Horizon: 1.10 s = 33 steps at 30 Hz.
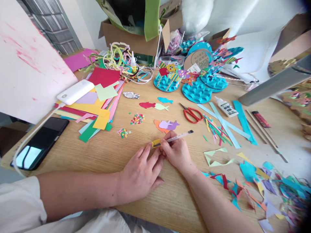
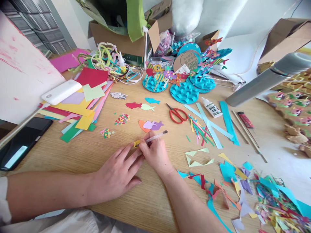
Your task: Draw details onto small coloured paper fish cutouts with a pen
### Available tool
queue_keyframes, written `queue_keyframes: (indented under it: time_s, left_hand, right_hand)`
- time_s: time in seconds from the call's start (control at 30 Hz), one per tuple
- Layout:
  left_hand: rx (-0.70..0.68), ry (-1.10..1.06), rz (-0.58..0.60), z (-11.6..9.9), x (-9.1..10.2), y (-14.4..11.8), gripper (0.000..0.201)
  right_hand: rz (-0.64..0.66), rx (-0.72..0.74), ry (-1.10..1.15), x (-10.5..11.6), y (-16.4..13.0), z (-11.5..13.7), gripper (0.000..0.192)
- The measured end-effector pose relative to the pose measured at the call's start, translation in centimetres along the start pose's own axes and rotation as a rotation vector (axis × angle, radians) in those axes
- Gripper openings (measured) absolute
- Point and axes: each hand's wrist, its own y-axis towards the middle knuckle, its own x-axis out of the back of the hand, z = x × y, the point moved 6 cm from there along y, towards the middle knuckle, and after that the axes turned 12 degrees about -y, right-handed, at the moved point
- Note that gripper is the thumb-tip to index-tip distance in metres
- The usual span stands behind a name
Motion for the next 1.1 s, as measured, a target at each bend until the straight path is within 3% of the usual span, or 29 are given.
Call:
queue_keyframes:
  time_s: [0.2,0.57,0.83,1.03,1.1]
  left_hand:
    - [0.006,-0.012,0.013,0.0,0.0,-0.1,0.064]
    - [0.006,0.008,0.009,0.0,0.0,0.0,0.059]
    - [0.009,0.009,0.035,-0.1,0.3,0.1,0.062]
    - [-0.004,0.000,0.020,-0.1,0.2,0.1,0.060]
    - [0.004,-0.003,0.020,0.0,0.1,0.1,0.060]
  right_hand:
    - [-0.020,-0.009,0.045,0.2,0.0,0.2,0.013]
    - [-0.234,0.004,0.078,1.7,-0.5,0.8,0.017]
    - [-0.061,-0.028,0.117,0.4,0.0,0.4,0.017]
    - [-0.205,-0.028,0.111,1.3,-0.2,1.2,0.019]
    - [-0.182,-0.024,0.109,1.0,-0.2,1.3,0.019]
